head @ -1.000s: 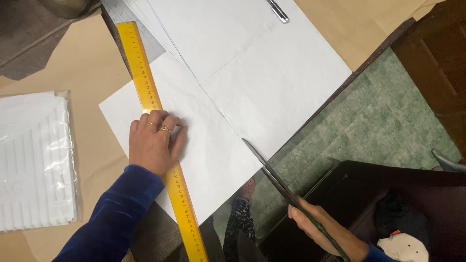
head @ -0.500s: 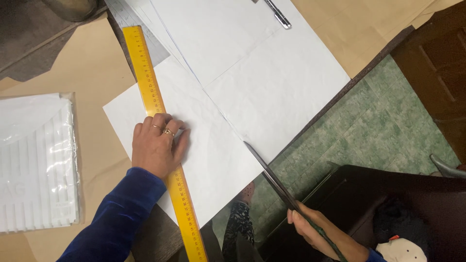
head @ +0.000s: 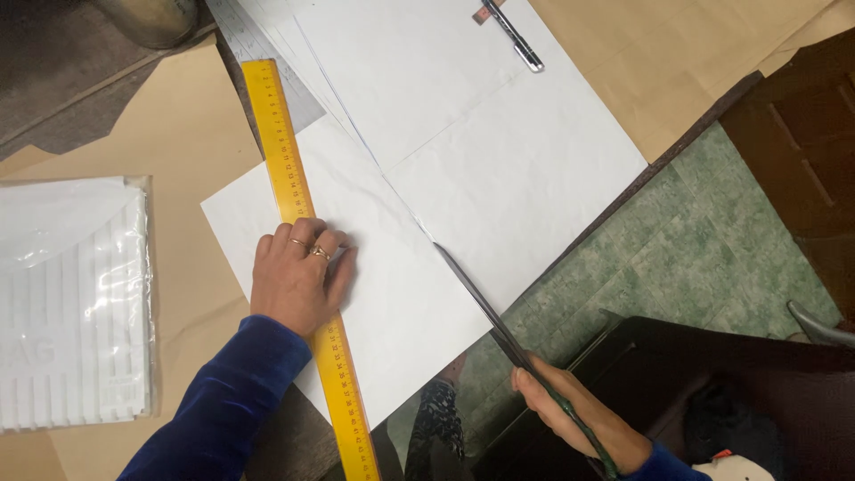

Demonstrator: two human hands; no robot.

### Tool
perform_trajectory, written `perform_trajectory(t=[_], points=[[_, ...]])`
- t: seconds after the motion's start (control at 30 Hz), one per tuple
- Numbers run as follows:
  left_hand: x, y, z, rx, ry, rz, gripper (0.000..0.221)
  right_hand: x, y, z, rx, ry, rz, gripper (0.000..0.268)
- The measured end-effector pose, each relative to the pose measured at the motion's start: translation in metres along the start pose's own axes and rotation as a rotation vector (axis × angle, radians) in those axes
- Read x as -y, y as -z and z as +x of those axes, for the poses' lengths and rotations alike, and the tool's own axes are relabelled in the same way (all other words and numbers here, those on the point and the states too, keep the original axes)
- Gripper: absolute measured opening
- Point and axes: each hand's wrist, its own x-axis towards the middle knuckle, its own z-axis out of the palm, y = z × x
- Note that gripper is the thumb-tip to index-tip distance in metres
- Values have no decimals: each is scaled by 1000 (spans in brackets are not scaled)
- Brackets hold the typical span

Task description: Cutting a paper pattern with scissors and marking lines using a ruler and pen

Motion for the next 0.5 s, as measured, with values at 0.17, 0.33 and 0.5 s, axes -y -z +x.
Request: perform_trajectory(t=[0.17,0.33,0.5], points=[[2,-2,-1,0,6,-18,15,19,-4,-8,3,144,-30,39],[0,1,1,-8,3,-10,15,40,-9,-21,-29,142,-37,34],[2,0,4,22,119,-42,14,22,0,-33,32,-178,476,68]])
